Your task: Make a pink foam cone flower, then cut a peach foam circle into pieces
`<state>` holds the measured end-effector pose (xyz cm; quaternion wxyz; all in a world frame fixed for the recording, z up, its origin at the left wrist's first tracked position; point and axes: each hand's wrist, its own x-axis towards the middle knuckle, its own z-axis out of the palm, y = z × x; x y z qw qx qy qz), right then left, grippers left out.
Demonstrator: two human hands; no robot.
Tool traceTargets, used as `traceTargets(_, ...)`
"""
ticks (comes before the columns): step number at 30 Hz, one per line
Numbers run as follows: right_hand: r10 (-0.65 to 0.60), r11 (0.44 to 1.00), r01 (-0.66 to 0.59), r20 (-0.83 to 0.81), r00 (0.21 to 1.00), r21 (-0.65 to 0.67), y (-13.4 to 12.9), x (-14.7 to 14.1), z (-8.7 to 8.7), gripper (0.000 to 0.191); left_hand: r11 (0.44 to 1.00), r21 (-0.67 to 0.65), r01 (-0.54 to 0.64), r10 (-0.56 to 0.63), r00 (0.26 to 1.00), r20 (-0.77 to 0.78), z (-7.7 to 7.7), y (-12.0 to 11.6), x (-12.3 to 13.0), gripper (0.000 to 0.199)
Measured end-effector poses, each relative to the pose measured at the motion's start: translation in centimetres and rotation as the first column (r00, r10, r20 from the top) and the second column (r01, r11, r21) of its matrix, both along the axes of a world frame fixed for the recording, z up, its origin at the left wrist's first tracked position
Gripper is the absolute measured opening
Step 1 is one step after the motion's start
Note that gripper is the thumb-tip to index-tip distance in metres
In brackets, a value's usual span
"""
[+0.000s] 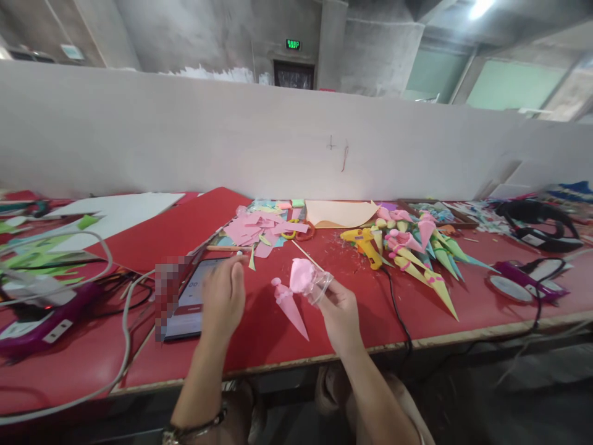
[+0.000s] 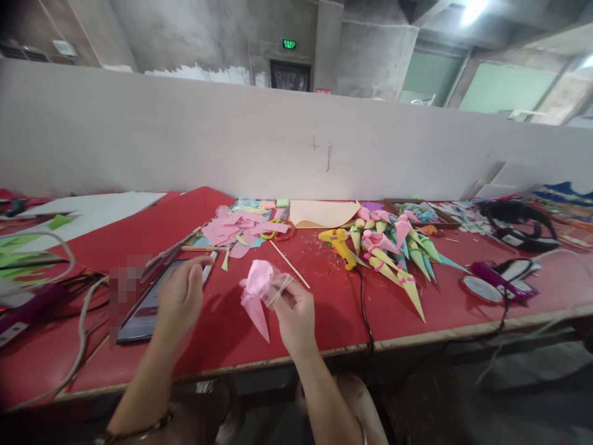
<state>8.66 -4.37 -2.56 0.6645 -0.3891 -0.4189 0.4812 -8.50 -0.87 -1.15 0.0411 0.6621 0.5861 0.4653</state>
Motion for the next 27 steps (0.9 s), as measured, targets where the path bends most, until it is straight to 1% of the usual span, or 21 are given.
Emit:
traceTargets(1, -0.021, 0.999, 0.021, -0.011, 1.0, -0.027, 0.1, 0.1, -0.1, 0.017, 0.991, 0.041, -0.131, 0.135, 0.985, -0.108, -0.4, 0.4, -0.9, 0.033)
traceTargets(2, -0.037, 0.998, 0.037, -0.011, 0.999, -0.041, 0.1, 0.1, -0.1, 0.018, 0.977, 0.051, -0.208, 0.214, 0.958, -0.193, -0.9, 0.6, -1.7, 0.035)
traceTargets(3, -0.045, 0.998, 0.045, -0.002, 0.999, -0.042, 0.2, 0.1, -0.1, 0.019, 0.968, 0.04, -0.247, 0.248, 0.931, -0.269, -1.4, 0.8, -2.3, 0.037)
traceTargets(4, -0.045, 0.998, 0.045, 0.008, 0.999, -0.034, 0.2, 0.1, -0.1, 0.02, 0.967, 0.012, -0.255, 0.244, 0.912, -0.331, -1.7, 0.9, -2.7, 0.038)
traceTargets(5, -0.037, 0.999, 0.038, 0.015, 0.999, -0.023, 0.2, 0.1, -0.1, 0.02, 0.966, -0.008, -0.257, 0.238, 0.904, -0.356, -1.9, 0.9, -2.8, 0.038)
traceTargets(6, -0.028, 1.0, 0.028, 0.018, 0.999, -0.013, 0.1, 0.1, 0.0, 0.02, 0.968, -0.012, -0.25, 0.231, 0.909, -0.346, -1.9, 0.8, -2.7, 0.038)
traceTargets(7, -0.02, 1.0, 0.02, 0.018, 1.0, -0.005, 0.1, 0.0, 0.1, 0.02, 0.971, 0.004, -0.239, 0.229, 0.927, -0.298, -1.7, 0.7, -2.4, 0.037)
traceTargets(9, -0.015, 1.0, 0.015, 0.019, 1.0, 0.0, 0.0, 0.0, 0.2, 0.019, 0.985, 0.041, -0.168, 0.172, 0.978, -0.119, -0.7, 0.4, -1.2, 0.034)
traceTargets(10, -0.016, 1.0, 0.017, 0.022, 1.0, -0.002, 0.0, 0.0, 0.3, 0.018, 0.997, 0.024, -0.078, 0.079, 0.997, -0.014, -0.2, 0.2, -0.5, 0.033)
traceTargets(11, -0.016, 1.0, 0.016, 0.028, 0.999, -0.004, 0.0, 0.0, 0.3, 0.016, 1.0, 0.011, 0.017, -0.018, 0.991, 0.134, 0.2, 0.0, 0.3, 0.034)
traceTargets(12, -0.013, 1.0, 0.014, 0.037, 0.999, -0.001, 0.0, 0.0, 0.3, 0.015, 0.991, -0.02, 0.129, -0.118, 0.951, 0.285, 0.6, -0.3, 1.2, 0.036)
traceTargets(13, -0.01, 1.0, 0.01, 0.051, 0.999, 0.005, 0.0, 0.0, 0.3, 0.013, 0.955, -0.097, 0.28, -0.222, 0.891, 0.395, 0.8, -0.7, 2.0, 0.039)
traceTargets(14, -0.001, 1.0, 0.0, 0.071, 0.997, 0.014, 0.0, 0.0, 0.2, 0.012, 0.903, -0.158, 0.399, -0.276, 0.822, 0.498, 0.8, -1.0, 2.8, 0.043)
traceTargets(15, 0.013, 1.0, -0.016, 0.097, 0.995, 0.026, 0.0, 0.0, 0.2, 0.011, 0.855, -0.188, 0.483, -0.312, 0.77, 0.557, 0.8, -1.3, 3.4, 0.044)
traceTargets(16, 0.028, 0.999, -0.033, 0.129, 0.991, 0.039, 0.0, -0.1, 0.1, 0.01, 0.837, -0.195, 0.511, -0.322, 0.749, 0.579, 0.6, -1.6, 4.0, 0.043)
traceTargets(17, 0.039, 0.998, -0.048, 0.161, 0.986, 0.051, 0.0, -0.1, 0.0, 0.01, 0.839, -0.194, 0.509, -0.322, 0.751, 0.576, 0.4, -1.9, 4.5, 0.04)
traceTargets(19, 0.045, 0.996, -0.06, 0.21, 0.977, 0.065, -0.1, -0.3, -0.2, 0.011, 0.85, -0.197, 0.488, -0.323, 0.779, 0.538, 0.1, -2.3, 5.1, 0.032)
traceTargets(21, 0.036, 0.997, -0.051, 0.222, 0.974, 0.065, -0.1, -0.4, -0.3, 0.014, 0.848, -0.211, 0.486, -0.334, 0.799, 0.5, -0.2, -2.5, 5.3, 0.027)
traceTargets(24, 0.048, 0.996, -0.063, 0.214, 0.976, 0.061, -0.2, -0.5, -0.3, 0.014, 0.842, -0.232, 0.487, -0.352, 0.822, 0.447, -0.2, -2.5, 5.3, 0.025)
traceTargets(27, 0.057, 0.992, -0.082, 0.232, 0.971, 0.1, -0.2, -0.4, -0.3, 0.01, 0.846, -0.26, 0.465, -0.356, 0.857, 0.373, 0.1, -2.6, 5.2, 0.025)
